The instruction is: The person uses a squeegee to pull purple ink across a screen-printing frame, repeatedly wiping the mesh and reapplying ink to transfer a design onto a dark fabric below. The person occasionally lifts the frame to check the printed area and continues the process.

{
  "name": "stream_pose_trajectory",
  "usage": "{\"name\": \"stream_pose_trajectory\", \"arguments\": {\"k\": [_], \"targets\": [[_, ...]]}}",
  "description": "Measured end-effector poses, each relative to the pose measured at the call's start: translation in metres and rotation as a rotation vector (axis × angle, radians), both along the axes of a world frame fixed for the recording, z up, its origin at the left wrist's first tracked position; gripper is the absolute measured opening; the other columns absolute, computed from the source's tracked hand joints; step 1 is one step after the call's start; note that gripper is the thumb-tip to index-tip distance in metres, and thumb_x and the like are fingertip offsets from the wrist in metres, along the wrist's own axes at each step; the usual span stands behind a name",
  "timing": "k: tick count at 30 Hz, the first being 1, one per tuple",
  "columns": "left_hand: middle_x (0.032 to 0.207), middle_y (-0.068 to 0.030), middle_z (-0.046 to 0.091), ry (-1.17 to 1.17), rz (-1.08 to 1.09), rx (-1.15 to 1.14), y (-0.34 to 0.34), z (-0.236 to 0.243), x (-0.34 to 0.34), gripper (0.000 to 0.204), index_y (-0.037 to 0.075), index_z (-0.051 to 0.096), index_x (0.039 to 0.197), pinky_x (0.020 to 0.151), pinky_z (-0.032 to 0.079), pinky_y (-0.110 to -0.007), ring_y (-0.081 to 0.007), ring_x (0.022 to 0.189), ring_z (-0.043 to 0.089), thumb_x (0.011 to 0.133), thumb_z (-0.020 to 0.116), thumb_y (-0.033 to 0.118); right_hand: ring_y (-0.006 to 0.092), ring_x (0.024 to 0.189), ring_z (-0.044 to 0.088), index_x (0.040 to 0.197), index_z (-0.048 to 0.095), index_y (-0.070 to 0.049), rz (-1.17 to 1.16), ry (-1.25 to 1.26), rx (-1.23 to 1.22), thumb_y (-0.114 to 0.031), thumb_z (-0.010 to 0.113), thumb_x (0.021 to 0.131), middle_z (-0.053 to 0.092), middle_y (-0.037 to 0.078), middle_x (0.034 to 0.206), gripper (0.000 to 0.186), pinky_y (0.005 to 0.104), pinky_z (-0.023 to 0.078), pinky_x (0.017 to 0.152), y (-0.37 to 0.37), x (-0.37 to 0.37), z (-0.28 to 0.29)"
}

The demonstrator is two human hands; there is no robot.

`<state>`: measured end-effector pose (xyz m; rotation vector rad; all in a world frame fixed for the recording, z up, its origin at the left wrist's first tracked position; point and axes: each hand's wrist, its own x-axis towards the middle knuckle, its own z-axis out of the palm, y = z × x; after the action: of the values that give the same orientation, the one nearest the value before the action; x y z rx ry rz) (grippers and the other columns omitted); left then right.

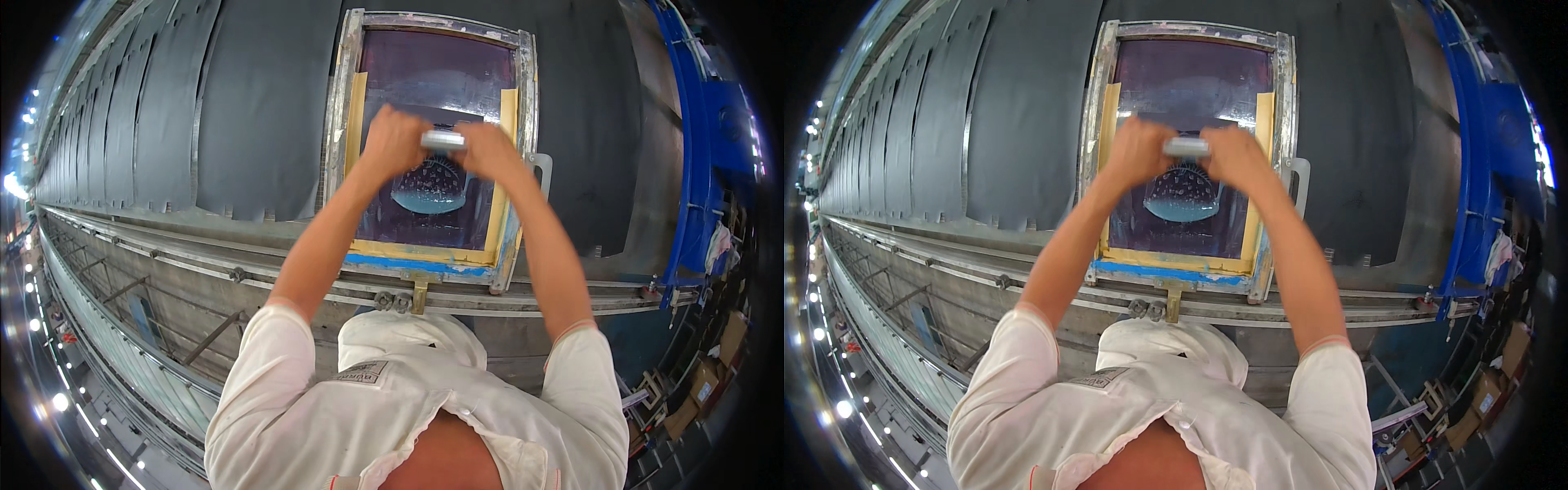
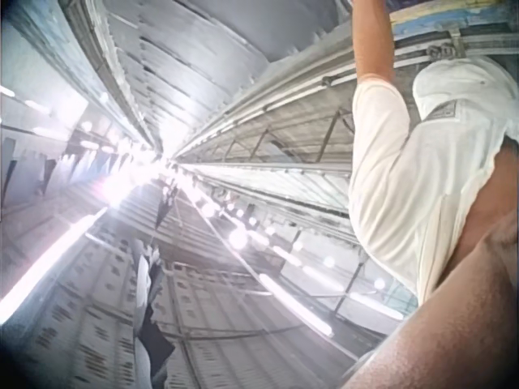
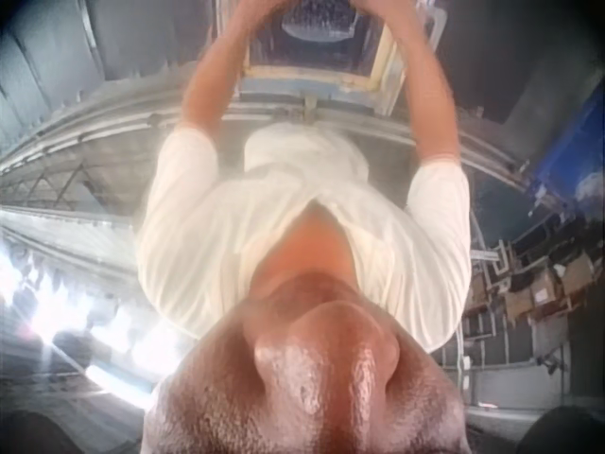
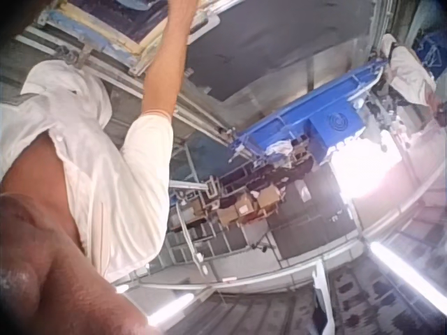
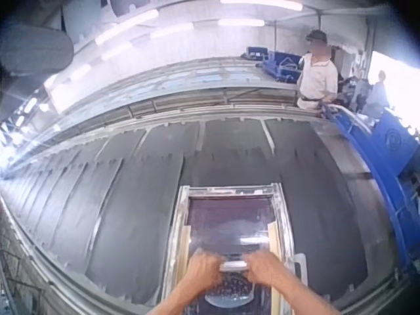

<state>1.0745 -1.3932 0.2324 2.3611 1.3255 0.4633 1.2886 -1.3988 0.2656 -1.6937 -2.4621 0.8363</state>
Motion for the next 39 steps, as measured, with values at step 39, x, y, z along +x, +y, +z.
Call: {"name": "stream_pose_trajectory", "arguments": {"k": [39], "targets": [[0.109,-0.005,0.075,-0.12,0.022,0.203,-0.079,0.0,-0.008,0.047,0.015,0.077,0.109,0.08,0.046,-0.041,-0.0261,0.093,0.065,0.068,0.07,-0.008,0.0271,0.071,0.068,0.095,0.07,-0.004,-0.97,0.321,0.231,-0.036,0.068,0.097,0.07,0.014,0.078,0.032,0.039,0.051,0.068,-0.05,0.117,-0.037]]}}
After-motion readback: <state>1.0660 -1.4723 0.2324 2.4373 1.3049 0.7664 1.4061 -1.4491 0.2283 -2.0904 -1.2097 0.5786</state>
